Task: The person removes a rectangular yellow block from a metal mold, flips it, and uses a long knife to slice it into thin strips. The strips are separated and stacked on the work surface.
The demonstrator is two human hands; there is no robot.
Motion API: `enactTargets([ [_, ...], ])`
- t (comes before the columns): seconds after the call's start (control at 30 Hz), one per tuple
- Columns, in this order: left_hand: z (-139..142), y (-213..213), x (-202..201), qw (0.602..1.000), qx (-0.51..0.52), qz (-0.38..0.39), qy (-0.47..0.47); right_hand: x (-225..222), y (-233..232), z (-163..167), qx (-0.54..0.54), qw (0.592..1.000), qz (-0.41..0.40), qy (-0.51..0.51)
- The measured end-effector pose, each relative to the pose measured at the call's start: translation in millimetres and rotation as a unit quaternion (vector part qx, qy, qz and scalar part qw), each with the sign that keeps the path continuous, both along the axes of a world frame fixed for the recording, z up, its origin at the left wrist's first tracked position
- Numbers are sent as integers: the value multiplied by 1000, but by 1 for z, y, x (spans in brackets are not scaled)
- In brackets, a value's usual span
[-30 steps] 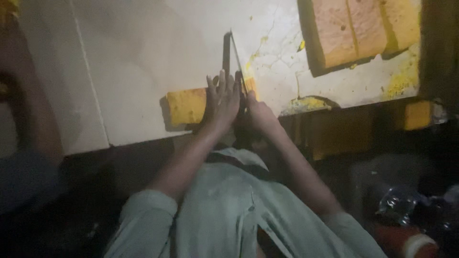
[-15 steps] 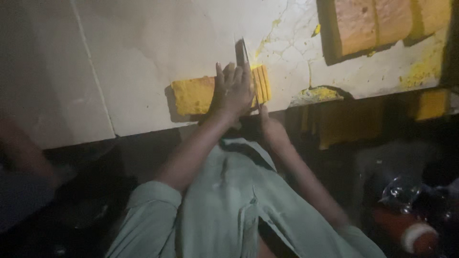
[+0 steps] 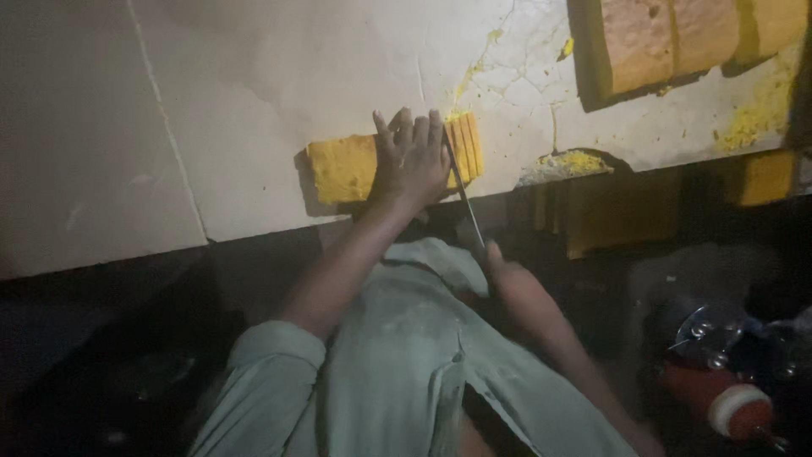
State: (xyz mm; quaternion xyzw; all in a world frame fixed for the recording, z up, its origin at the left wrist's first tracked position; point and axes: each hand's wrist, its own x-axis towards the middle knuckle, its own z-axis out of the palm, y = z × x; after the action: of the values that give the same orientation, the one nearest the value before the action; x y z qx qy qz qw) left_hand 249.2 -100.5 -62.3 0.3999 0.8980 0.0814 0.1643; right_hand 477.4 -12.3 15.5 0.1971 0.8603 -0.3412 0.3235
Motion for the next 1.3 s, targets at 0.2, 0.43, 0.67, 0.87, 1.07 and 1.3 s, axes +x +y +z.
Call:
enactTargets([
  [0.2,-10,-5,1,999,30,-11,28,-62,19,-116,80,991,-24,105],
  [0.43,-11,-11,3,995,7,19,93,-115,10,-38,-145,934,-327,18],
  [0.67,-5,-8,-4,1000,6,18,-13,6,-5,-36,-21,997,-66,-18],
  [0.87,-12,-12,-2,999,42,11,1,-56,10,-130,73,993,-22,89],
  [1.07,-21,-19,-1,987,22,-14,158,-131,1,-42,-32,979,-201,16],
  [1.3,7,-21,-9,998,-27,-13,-54,-28,-21,7,-98,978,-172,-63],
])
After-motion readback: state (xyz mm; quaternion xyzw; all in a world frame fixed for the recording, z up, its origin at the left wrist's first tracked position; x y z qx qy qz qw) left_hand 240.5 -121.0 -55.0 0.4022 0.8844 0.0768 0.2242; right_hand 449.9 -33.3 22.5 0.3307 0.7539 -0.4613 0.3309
